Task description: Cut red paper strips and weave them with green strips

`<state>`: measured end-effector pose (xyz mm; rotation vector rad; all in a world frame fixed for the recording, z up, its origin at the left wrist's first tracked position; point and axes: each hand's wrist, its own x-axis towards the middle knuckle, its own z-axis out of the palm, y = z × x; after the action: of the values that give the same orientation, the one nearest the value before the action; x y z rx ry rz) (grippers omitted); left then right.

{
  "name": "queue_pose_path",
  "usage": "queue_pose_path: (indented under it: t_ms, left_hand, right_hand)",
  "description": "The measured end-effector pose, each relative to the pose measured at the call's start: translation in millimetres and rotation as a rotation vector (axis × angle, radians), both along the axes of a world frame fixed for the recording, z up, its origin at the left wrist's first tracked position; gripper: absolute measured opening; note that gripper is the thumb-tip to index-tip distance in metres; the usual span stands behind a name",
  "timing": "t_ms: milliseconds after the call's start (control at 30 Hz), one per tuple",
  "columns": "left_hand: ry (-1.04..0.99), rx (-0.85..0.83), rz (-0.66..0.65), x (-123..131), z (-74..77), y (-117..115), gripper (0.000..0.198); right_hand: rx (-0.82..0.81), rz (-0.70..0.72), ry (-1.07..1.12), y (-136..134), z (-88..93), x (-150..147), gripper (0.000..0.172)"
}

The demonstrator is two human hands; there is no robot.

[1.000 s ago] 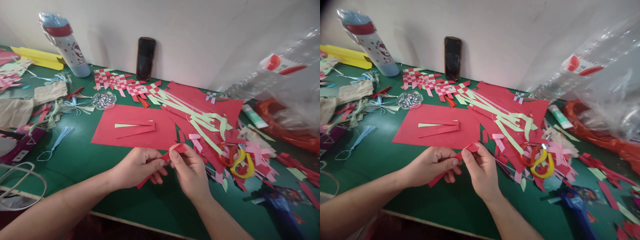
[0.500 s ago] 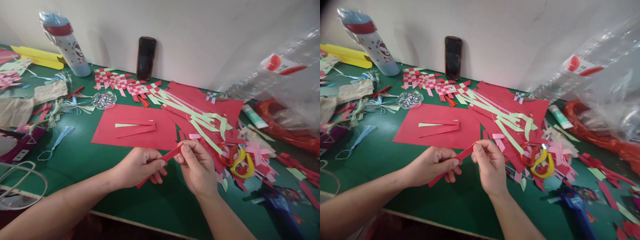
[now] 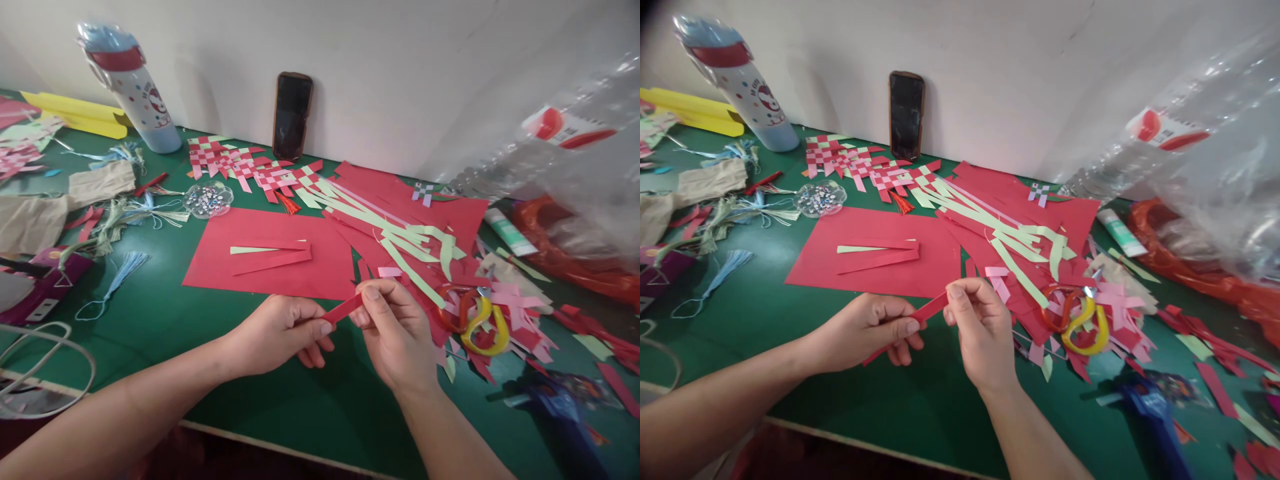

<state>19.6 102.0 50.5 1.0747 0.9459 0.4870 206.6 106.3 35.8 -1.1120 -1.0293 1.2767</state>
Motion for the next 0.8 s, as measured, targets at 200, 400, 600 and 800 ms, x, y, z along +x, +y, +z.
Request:
queue_pose_path:
  t_ms: [200, 400, 600, 800]
  left_hand:
    - [-0.007, -0.014, 0.022, -1.9, 0.5, 2.4, 0.022]
    - [-0.084, -0.069, 0.057, -1.5, 2.6, 3.5, 0.021]
    - [-0.132, -0.066, 0.069, -1.0, 6.0, 3.8, 0.019]
    - [-0.102, -0.046, 0.098, 0.5, 2.6, 2.0, 0.011]
  right_hand:
    - [0.043, -0.171, 0.089, 10.1, 8.6, 5.1, 0.019]
    - [-0.01, 0.009, 0.058, 7.5, 8.7, 6.8, 0.026]
    - [-0.023, 0.308, -0.133, -2.1, 7.9, -6.1, 0.021]
    - [-0.014, 0.049, -0.08, -0.5, 1.8, -1.2, 0.017]
